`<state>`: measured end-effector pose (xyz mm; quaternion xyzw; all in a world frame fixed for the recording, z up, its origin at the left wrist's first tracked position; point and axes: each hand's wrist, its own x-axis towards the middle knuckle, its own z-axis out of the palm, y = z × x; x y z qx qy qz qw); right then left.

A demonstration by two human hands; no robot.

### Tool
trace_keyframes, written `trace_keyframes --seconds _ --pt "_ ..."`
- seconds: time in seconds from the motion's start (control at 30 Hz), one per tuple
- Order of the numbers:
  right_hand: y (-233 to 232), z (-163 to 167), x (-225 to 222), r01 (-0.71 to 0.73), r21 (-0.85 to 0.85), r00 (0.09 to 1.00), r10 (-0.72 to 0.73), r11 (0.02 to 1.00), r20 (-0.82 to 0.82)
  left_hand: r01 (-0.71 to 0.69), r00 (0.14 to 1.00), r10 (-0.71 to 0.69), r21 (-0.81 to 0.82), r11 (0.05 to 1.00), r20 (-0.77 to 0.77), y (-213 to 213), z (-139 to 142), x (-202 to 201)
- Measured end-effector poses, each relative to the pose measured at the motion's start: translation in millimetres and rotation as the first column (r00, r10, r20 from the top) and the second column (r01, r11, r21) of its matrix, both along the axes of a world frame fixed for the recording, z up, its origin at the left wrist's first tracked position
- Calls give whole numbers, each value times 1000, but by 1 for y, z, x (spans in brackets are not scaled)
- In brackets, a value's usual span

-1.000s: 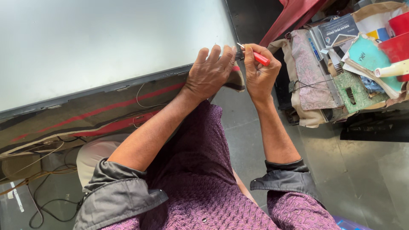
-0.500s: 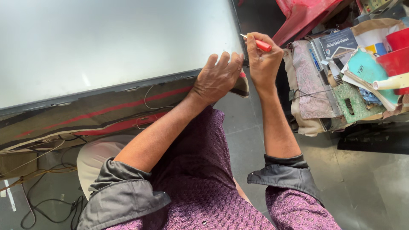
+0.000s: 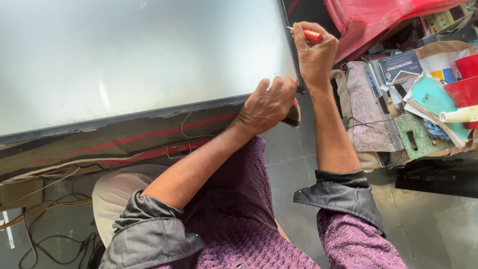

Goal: The person removes a screw from the back of a flat-screen TV, then wipes the screen surface with a cloth. The person retrieves a roll of black tape from a shelf and holds it near the TV.

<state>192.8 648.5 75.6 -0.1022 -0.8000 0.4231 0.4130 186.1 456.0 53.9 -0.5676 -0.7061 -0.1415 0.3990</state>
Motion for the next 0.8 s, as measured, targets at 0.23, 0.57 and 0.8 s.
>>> trace_keyframes --seconds 0.23,0.57,0.8 --pt "18 10 -37 -21 30 999 20 999 34 -35 998 38 61 998 -54 0 8 -2" --pt "73 11 -126 -31 153 999 26 988 29 -49 995 54 55 997 -80 8 8 -9" --pt "116 7 -203 -40 92 999 39 995 12 -23 1000 24 22 999 -15 15 8 -10"
